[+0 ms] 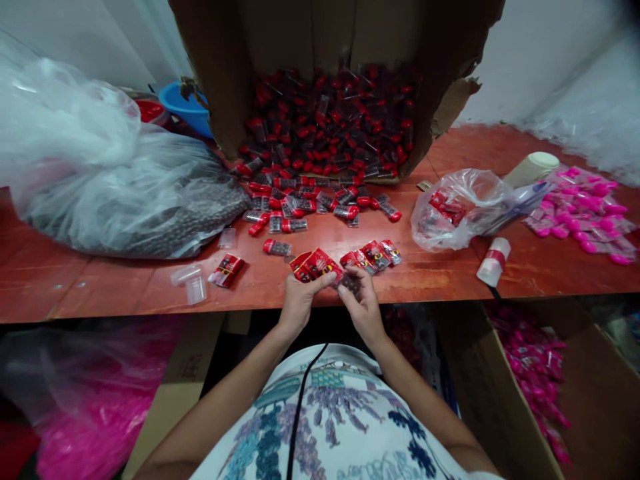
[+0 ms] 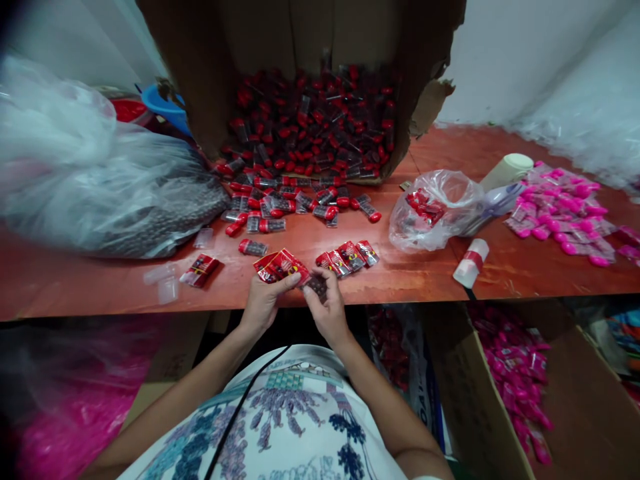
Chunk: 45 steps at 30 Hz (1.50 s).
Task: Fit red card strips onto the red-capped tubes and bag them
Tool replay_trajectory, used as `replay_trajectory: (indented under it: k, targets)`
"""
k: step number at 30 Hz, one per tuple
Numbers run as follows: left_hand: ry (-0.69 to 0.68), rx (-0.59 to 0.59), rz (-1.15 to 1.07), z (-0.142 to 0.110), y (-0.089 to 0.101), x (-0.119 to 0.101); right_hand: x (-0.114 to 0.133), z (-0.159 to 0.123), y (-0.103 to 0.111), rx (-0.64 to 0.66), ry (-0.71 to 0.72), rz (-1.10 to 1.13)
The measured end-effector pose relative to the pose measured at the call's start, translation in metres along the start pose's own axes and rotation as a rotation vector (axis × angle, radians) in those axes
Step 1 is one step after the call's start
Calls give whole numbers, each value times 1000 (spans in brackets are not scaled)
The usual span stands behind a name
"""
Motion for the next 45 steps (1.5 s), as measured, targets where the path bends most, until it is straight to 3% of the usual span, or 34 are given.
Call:
replay_trajectory:
  k: [4,8,10,14,20,28,35,40,45]
  targets:
    - [25,10,-13,0,1,0,-3,0,-3,13,-27,83]
    - [13,-6,20,2,4,2,-3,-4,0,-98,91,-126]
    - [14,-15,33,2,7,3,-1,-4,1,-90,145,-213]
    - [13,-28,7,2,12,1,-5,4,0,22,39,-46]
    - [45,24,-59,-3,4,-2,-8,5,1,-21,-26,45]
    - [-26,-57,14,-3,3,-3,1,-8,-1,-75,161,-198]
    - [125,45,-48,0,2,0,-8,3,-2,-29,-75,73]
    - [81,-6,-25,7,11,-1,-12,8,0,120,-18,10]
    - [162,35,-2,6,5,13,-18,10,7,51,-2,-49]
Point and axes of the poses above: each hand's wrist, its own z-axis towards the middle knuckle, its own y-axis out of the back of the hand, x = y × z, the point moved 6 cm from there along z, towards the middle knuckle, and after that the axes turned 8 degrees about -z, right-handed, at the moved point
